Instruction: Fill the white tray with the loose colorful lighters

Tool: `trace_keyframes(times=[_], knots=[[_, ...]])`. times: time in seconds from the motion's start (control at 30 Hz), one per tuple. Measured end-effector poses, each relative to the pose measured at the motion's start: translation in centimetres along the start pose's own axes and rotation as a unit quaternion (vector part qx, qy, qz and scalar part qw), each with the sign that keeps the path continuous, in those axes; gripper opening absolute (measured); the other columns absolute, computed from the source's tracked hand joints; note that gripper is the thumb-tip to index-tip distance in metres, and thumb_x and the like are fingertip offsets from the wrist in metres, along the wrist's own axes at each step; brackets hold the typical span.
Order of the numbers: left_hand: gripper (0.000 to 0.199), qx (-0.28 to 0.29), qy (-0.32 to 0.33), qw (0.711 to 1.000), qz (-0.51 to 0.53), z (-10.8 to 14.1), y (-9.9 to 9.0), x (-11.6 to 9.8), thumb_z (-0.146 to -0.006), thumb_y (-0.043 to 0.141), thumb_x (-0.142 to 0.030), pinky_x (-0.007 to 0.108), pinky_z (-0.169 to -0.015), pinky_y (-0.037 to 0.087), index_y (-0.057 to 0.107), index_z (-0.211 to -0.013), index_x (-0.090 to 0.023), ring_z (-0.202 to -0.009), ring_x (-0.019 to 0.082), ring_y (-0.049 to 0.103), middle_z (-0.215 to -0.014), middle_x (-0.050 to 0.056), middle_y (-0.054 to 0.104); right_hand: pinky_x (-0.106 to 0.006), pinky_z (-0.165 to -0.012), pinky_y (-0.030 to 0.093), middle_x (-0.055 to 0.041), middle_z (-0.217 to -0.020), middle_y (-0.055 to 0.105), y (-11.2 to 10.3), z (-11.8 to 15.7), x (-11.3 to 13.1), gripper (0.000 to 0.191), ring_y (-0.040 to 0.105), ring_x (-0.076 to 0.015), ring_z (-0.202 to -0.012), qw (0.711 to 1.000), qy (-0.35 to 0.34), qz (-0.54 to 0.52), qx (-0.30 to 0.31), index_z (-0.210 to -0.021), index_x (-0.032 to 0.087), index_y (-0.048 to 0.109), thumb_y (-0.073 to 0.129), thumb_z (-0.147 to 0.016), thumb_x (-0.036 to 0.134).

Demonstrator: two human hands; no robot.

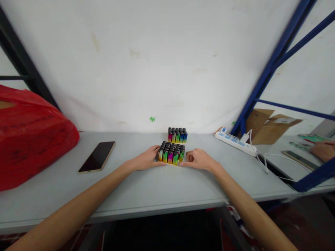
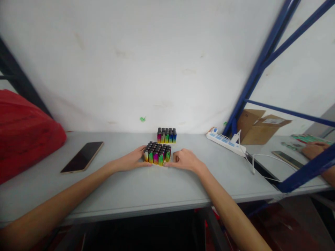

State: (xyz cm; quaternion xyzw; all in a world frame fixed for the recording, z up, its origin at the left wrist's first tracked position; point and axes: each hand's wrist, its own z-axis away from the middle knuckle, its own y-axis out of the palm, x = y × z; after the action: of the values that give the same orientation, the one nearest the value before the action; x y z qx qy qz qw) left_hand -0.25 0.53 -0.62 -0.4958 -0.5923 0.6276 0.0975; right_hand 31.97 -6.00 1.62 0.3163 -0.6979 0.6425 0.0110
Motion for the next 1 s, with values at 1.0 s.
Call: trace_keyframes(times=[1.0], knots=[[0.054, -0.137, -0.144, 0.980, -0.016, -6.0, 5.7, -1.1, -0.094, 0.071, -0.054, 0.066, -0.135, 0.014, 0.068, -0.137, -0.022, -0.150, 0.045, 0.051, -0.148, 0.021, 0.066, -0.036, -0.074, 0.050, -0.0076, -0.083, 0.073, 1.9, -3.7, -7.0, 0.053, 0.063, -0.0235, -0.076, 0.991, -0.028, -0.061, -0.120, -0.080, 0.023, 0.068, 0.083, -0.083, 0.074]])
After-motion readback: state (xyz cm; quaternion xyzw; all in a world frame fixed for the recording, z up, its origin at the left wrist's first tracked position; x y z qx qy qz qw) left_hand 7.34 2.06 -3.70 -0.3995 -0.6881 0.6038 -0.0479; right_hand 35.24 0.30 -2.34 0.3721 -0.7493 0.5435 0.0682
